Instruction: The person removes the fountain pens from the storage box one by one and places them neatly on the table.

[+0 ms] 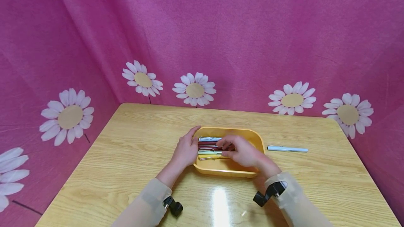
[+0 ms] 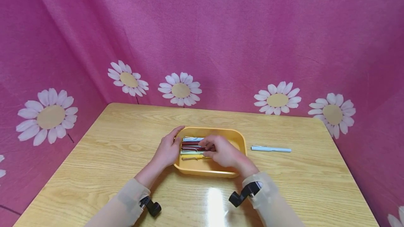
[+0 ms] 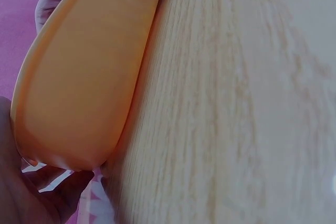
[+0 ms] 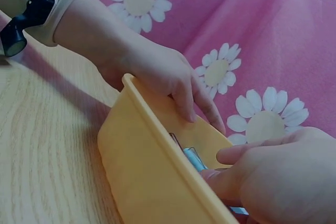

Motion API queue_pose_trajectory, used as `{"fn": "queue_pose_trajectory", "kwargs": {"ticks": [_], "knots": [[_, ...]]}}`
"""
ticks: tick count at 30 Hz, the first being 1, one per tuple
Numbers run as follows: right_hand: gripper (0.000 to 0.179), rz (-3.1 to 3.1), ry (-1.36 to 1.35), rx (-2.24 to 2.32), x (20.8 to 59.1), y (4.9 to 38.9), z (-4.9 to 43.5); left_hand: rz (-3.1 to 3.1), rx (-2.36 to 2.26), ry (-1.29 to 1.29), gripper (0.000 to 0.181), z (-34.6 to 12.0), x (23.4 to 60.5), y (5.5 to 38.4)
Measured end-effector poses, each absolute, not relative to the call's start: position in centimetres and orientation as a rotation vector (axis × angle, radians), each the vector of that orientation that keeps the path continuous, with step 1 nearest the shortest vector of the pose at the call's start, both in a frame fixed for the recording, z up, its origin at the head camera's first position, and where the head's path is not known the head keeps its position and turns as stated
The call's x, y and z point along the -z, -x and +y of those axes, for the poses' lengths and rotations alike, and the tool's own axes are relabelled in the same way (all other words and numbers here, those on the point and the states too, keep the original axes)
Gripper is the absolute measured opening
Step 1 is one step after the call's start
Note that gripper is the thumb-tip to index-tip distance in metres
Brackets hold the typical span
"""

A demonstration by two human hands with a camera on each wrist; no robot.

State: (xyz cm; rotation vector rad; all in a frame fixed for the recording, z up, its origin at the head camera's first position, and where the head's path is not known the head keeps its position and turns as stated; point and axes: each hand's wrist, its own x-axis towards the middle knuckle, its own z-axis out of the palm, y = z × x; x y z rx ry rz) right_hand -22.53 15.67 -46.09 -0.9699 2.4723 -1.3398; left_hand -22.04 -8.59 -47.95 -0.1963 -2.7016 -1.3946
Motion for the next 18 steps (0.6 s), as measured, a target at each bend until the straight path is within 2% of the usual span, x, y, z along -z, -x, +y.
{"fn": "queue_pose_trajectory", "kwargs": {"ticks": [18], "knots": [[0.025,2.446,0.99,1.18,46.43,22.49,15.21,-2.691,1.39,0.202,0.048,-8.63,48.06,22.16]]}}
